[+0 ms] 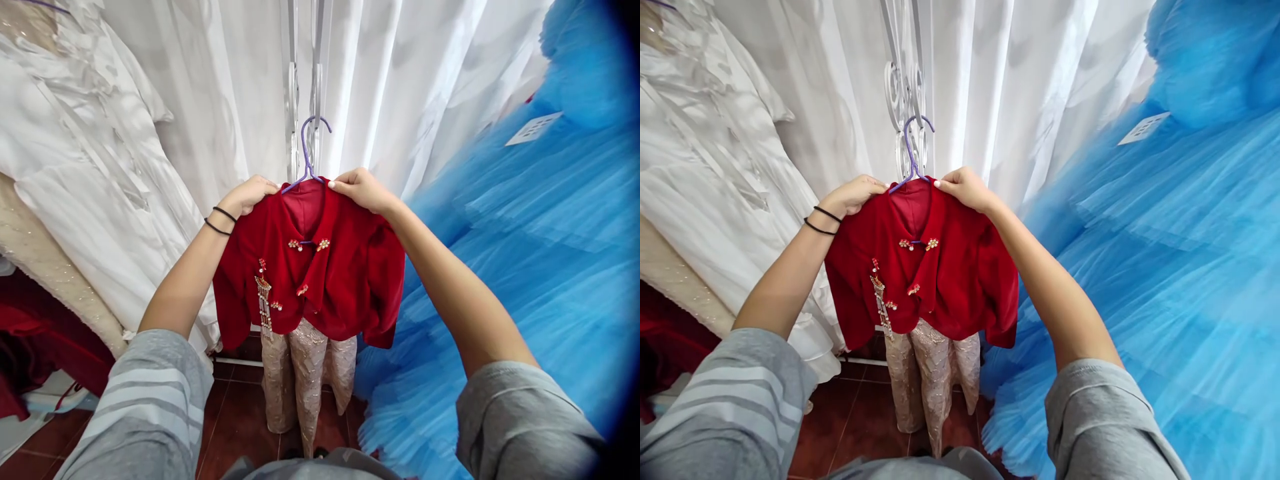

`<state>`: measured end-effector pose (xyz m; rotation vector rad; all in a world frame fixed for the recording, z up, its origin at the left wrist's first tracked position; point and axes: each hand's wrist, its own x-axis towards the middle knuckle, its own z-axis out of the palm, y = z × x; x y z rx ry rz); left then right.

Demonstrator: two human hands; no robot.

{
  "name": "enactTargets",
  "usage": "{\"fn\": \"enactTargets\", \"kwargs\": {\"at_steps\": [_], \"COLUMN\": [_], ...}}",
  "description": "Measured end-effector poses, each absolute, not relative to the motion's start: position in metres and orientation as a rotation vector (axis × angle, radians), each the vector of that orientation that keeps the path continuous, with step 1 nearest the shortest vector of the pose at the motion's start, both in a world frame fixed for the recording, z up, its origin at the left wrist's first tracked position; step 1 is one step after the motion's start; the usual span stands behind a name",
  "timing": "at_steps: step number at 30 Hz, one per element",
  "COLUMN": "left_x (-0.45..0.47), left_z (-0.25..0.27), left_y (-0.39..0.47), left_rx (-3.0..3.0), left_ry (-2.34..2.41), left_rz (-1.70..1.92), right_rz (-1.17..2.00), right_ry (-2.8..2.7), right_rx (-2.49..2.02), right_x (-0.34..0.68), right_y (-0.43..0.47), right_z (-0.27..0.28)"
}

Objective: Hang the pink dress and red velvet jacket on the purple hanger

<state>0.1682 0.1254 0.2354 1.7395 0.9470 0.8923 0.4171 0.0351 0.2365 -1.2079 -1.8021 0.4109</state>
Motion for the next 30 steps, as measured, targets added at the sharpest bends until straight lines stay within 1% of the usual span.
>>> {"fn": "enactTargets", "kwargs": {"at_steps": [2, 4, 6, 8, 10, 12, 13, 14, 16, 18, 19, 20, 22, 25, 28, 30], "left_x": [0.173, 0.18, 0.186, 0.188, 0.184, 0.177, 0.173, 0.169, 0.163, 0.157, 0.154, 0.151, 0.147, 0.148, 0.158, 0.164], "left_z": [0.239, 0.243, 0.245, 0.244, 0.243, 0.24, 0.238, 0.236, 0.231, 0.222, 0.217, 0.212, 0.201, 0.187, 0.173, 0.165], "left_y": [0.129, 0.131, 0.132, 0.133, 0.133, 0.133, 0.131, 0.129, 0.12, 0.107, 0.1, 0.093, 0.084, 0.08, 0.08, 0.076], "left_rx": [1.728, 1.756, 1.772, 1.793, 1.823, 1.846, 1.868, 1.917, 2.135, 2.465, 2.66, 2.864, 3.248, 3.632, 3.843, 3.893], "left_ry": [1.001, 1.046, 1.085, 1.182, 1.313, 1.389, 1.406, 1.421, 1.426, 1.286, 1.16, 1.019, 0.769, 0.534, 0.584, 0.676], "left_rz": [0.865, 0.902, 0.963, 0.933, 0.717, 0.457, 0.409, 0.448, 0.797, 1.232, 1.351, 1.374, 1.204, 0.877, 0.65, 0.546], "right_rz": [0.499, 0.516, 0.44, 0.323, 0.249, 0.263, 0.274, 0.261, 0.076, -0.27, -0.44, -0.577, -0.722, -0.674, -0.504, -0.42], "right_ry": [-1.679, -1.532, -1.412, -1.389, -1.446, -1.513, -1.519, -1.511, -1.48, -1.452, -1.445, -1.447, -1.495, -1.579, -1.612, -1.643], "right_rx": [-1.283, -1.392, -1.51, -1.635, -1.741, -1.838, -1.884, -1.913, -1.872, -1.643, -1.514, -1.425, -1.393, -1.585, -1.723, -1.699], "right_x": [0.411, 0.405, 0.401, 0.401, 0.407, 0.416, 0.421, 0.425, 0.429, 0.423, 0.416, 0.406, 0.384, 0.354, 0.344, 0.345], "right_y": [0.039, 0.051, 0.066, 0.081, 0.091, 0.092, 0.089, 0.083, 0.066, 0.041, 0.027, 0.014, -0.006, -0.012, 0.003, 0.009], "right_z": [0.24, 0.245, 0.248, 0.248, 0.247, 0.244, 0.242, 0.241, 0.234, 0.219, 0.208, 0.195, 0.166, 0.128, 0.106, 0.096]}}
